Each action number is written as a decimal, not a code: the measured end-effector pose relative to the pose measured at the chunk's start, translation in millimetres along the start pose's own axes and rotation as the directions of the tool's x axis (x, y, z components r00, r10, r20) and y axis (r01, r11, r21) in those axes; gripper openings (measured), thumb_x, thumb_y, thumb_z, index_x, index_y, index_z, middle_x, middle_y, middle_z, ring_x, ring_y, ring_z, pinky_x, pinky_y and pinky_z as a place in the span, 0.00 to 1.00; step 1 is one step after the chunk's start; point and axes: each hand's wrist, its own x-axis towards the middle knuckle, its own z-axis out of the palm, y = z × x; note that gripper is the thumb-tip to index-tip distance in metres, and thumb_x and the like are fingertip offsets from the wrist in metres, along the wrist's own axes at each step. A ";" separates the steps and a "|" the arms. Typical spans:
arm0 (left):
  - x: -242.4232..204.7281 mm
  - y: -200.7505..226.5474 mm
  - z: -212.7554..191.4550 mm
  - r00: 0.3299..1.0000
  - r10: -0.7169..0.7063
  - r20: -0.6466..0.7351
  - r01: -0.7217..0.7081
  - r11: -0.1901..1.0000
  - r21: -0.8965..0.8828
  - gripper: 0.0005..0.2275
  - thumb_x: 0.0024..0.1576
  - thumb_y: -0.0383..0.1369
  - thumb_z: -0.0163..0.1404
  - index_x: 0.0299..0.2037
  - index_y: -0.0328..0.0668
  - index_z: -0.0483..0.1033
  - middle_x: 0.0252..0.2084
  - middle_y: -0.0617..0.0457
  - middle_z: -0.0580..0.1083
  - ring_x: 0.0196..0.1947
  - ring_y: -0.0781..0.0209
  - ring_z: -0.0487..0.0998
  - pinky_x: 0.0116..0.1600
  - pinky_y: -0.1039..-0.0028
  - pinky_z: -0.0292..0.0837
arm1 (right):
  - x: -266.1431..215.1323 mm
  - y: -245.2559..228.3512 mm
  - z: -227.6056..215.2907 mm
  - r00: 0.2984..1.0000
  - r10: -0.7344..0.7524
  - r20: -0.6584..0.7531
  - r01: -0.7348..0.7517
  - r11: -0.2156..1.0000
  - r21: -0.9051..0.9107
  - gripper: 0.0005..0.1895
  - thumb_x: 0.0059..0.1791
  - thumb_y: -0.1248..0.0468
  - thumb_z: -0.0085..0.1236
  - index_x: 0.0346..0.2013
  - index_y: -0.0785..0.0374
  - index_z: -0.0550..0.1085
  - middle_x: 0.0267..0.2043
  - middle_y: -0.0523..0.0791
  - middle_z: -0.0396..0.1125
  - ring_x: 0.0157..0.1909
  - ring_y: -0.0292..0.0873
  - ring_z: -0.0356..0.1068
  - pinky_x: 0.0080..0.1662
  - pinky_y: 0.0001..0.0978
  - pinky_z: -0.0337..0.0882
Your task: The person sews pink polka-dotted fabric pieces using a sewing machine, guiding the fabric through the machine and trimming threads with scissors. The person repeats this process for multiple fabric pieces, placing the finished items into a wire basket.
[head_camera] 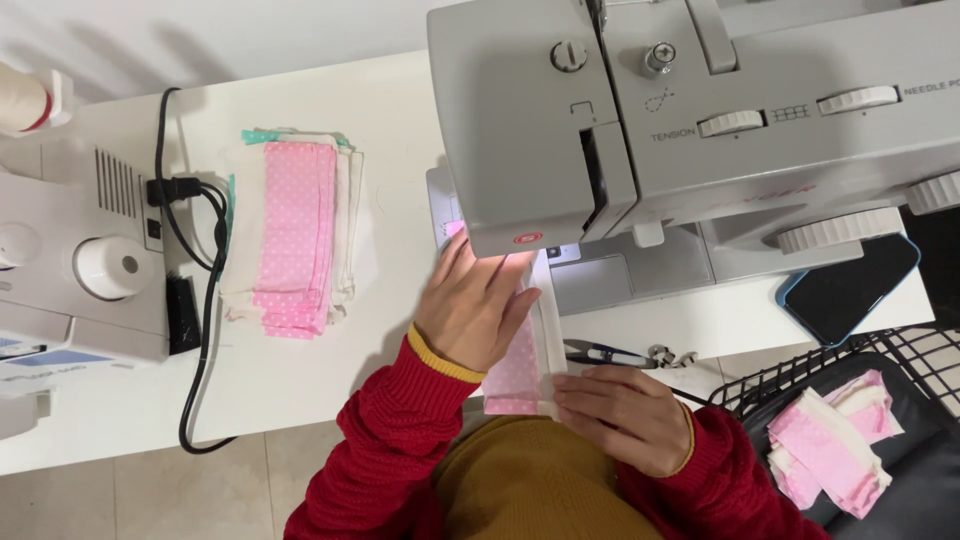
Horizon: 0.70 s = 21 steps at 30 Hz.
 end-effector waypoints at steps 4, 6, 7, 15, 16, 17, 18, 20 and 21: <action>1.1 2.8 -0.5 1.000 -0.021 -0.012 0.021 1.000 -0.009 0.14 0.59 0.32 0.58 0.52 0.38 0.75 0.45 0.47 0.74 0.54 0.44 0.75 0.73 0.54 0.61 | -2.2 -1.7 4.0 1.000 0.028 -0.004 -0.028 1.000 -0.010 0.11 0.48 0.67 0.56 0.42 0.71 0.75 0.50 0.55 0.74 0.55 0.52 0.76 0.58 0.43 0.74; 0.7 4.0 -0.4 0.999 -0.040 0.005 0.040 0.999 -0.004 0.13 0.59 0.32 0.58 0.52 0.38 0.75 0.42 0.48 0.74 0.53 0.44 0.76 0.73 0.54 0.61 | -3.1 -1.7 5.7 0.999 0.037 -0.009 -0.037 0.999 -0.007 0.11 0.48 0.67 0.57 0.42 0.71 0.75 0.49 0.54 0.74 0.55 0.52 0.76 0.58 0.43 0.74; 1.4 4.6 -0.8 0.999 -0.034 0.005 0.034 0.999 0.006 0.14 0.59 0.32 0.58 0.52 0.37 0.75 0.42 0.47 0.74 0.53 0.45 0.76 0.73 0.54 0.60 | -3.2 -1.1 6.3 0.999 0.041 -0.014 -0.041 0.999 -0.007 0.11 0.48 0.67 0.57 0.43 0.71 0.75 0.49 0.54 0.74 0.54 0.52 0.76 0.58 0.43 0.74; 2.4 8.7 -0.9 0.993 -0.087 0.084 0.085 0.996 0.020 0.15 0.59 0.34 0.58 0.53 0.37 0.75 0.34 0.48 0.73 0.46 0.45 0.77 0.73 0.50 0.60 | -4.1 -0.5 8.9 0.998 0.060 -0.035 -0.061 0.998 -0.017 0.12 0.47 0.67 0.57 0.43 0.70 0.75 0.49 0.54 0.74 0.54 0.52 0.76 0.58 0.42 0.74; 2.7 8.4 -0.8 0.995 -0.076 0.063 0.075 0.997 0.026 0.15 0.58 0.34 0.58 0.53 0.37 0.75 0.36 0.47 0.74 0.48 0.44 0.77 0.73 0.50 0.60 | -2.8 0.0 8.5 0.998 0.061 -0.035 -0.061 0.998 -0.018 0.12 0.47 0.67 0.57 0.43 0.70 0.75 0.49 0.54 0.74 0.54 0.52 0.76 0.57 0.42 0.74; 2.9 8.1 -0.8 0.997 -0.065 0.042 0.064 0.997 0.032 0.15 0.58 0.34 0.59 0.52 0.36 0.75 0.37 0.47 0.74 0.49 0.43 0.77 0.73 0.50 0.60 | -1.4 0.4 8.2 0.997 0.062 -0.036 -0.062 0.998 -0.018 0.12 0.47 0.67 0.57 0.43 0.70 0.75 0.49 0.54 0.74 0.54 0.52 0.76 0.57 0.42 0.74; 3.3 8.3 -0.8 0.997 -0.066 0.043 0.065 0.997 0.030 0.15 0.58 0.34 0.59 0.52 0.36 0.75 0.37 0.47 0.74 0.49 0.43 0.77 0.73 0.50 0.60 | -1.1 0.8 7.6 0.997 0.063 -0.035 -0.063 0.998 -0.018 0.12 0.47 0.67 0.57 0.43 0.70 0.75 0.49 0.54 0.74 0.54 0.52 0.76 0.57 0.42 0.74; 4.1 8.3 -1.0 0.997 -0.068 0.045 0.067 0.998 0.018 0.15 0.58 0.34 0.60 0.52 0.36 0.75 0.38 0.46 0.74 0.54 0.40 0.76 0.73 0.49 0.59 | -0.4 2.0 6.8 0.998 0.062 -0.033 -0.063 0.998 -0.022 0.12 0.47 0.66 0.57 0.43 0.70 0.75 0.48 0.54 0.74 0.54 0.53 0.76 0.56 0.42 0.74; 4.5 8.2 -1.2 0.997 -0.069 0.044 0.068 0.998 0.018 0.15 0.58 0.34 0.60 0.52 0.36 0.75 0.38 0.46 0.74 0.54 0.40 0.76 0.73 0.49 0.59 | -1.1 2.7 7.4 0.998 0.062 -0.032 -0.062 0.998 -0.021 0.12 0.47 0.66 0.57 0.43 0.70 0.75 0.48 0.54 0.74 0.54 0.53 0.76 0.56 0.42 0.74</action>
